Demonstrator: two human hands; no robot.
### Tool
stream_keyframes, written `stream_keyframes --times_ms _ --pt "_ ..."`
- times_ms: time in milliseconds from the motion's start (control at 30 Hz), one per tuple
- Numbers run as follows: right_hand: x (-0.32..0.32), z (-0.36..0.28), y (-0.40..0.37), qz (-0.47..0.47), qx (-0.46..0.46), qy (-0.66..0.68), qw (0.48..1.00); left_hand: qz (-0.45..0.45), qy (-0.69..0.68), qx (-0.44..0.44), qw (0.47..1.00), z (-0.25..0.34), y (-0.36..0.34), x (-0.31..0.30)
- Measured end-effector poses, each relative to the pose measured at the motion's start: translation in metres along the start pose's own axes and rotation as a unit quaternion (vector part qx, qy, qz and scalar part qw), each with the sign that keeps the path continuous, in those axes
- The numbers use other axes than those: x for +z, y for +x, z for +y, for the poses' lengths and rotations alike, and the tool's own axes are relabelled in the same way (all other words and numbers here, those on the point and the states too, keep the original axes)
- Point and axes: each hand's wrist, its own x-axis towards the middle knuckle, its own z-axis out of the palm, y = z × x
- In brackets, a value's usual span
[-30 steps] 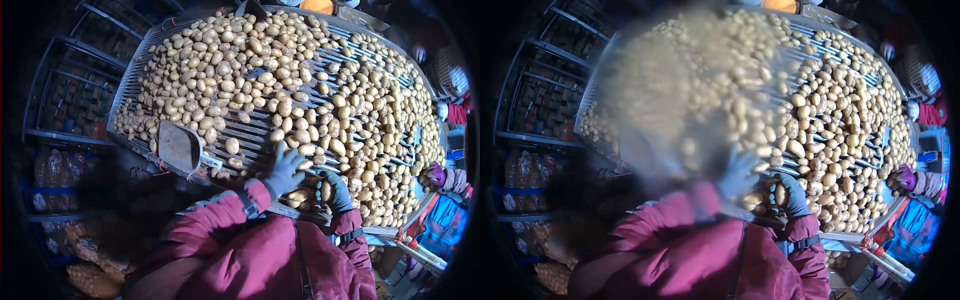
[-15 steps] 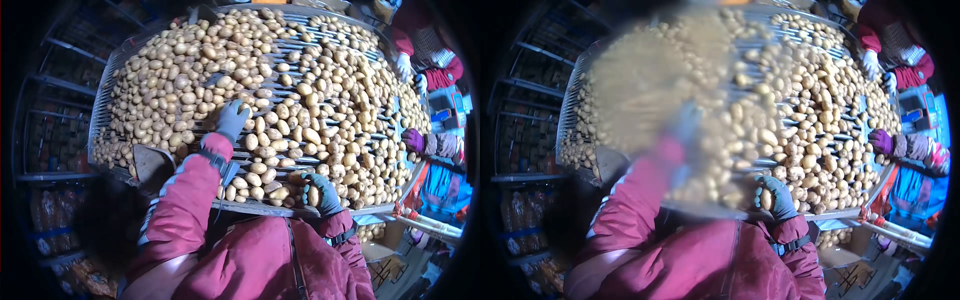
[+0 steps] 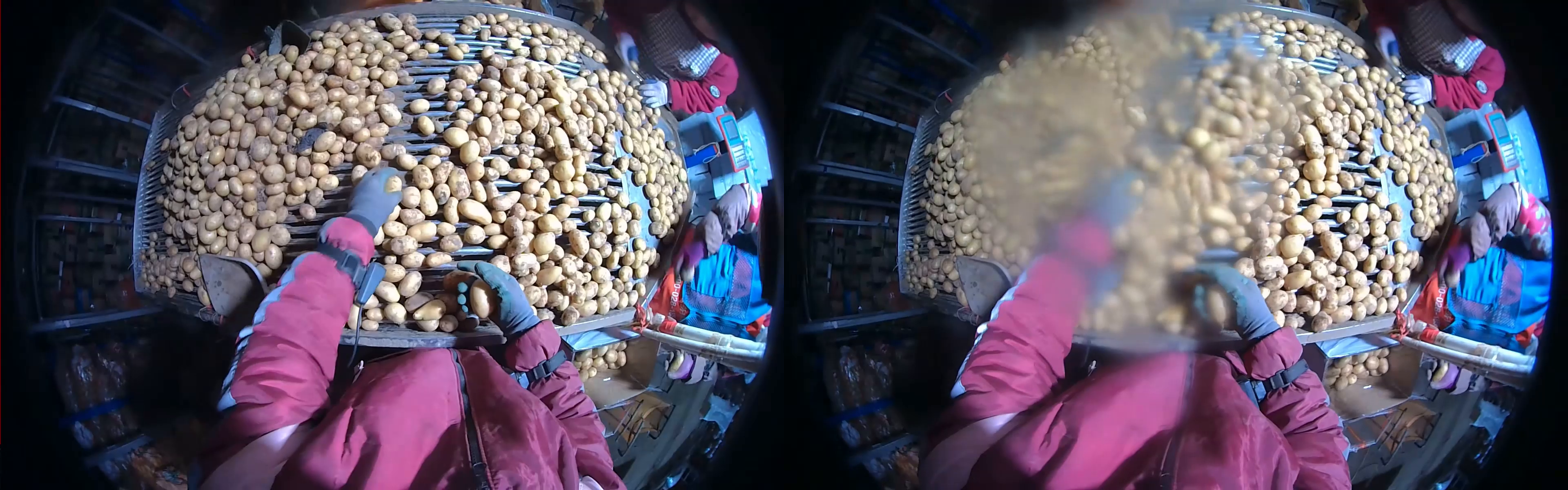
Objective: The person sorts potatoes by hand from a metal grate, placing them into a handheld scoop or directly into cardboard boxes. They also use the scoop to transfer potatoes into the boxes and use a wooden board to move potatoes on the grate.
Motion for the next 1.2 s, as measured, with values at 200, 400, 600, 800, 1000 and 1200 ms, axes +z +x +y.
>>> stream_keyframes --times_ms 200,400,600,800,1000,1200 --pt "0.005 -0.012 -0.001 -0.013 -0.215 -0.3 0.929 -0.214 -0.38 -0.17 0.883 0.188 -0.053 -0.085" --pt "-0.005 0.021 -0.013 -0.012 0.016 0.103 0.995 -0.257 -0.265 -0.001 0.929 0.249 -0.104 -0.06" --pt "-0.041 0.024 -0.085 0.13 -0.018 0.16 0.978 -0.315 -0.396 -0.126 0.853 0.211 -0.073 -0.054" --pt "-0.105 0.053 -0.198 0.39 -0.026 0.268 0.881 -0.071 -0.016 0.056 0.996 0.161 -0.02 -0.038" --pt "-0.239 0.119 -0.315 0.644 -0.066 -0.188 0.739 0.036 0.126 0.016 0.991 0.08 -0.016 -0.023" --pt "-0.127 0.037 -0.17 0.447 -0.218 -0.214 0.841 -0.049 0.152 0.023 0.987 0.142 -0.072 0.012"
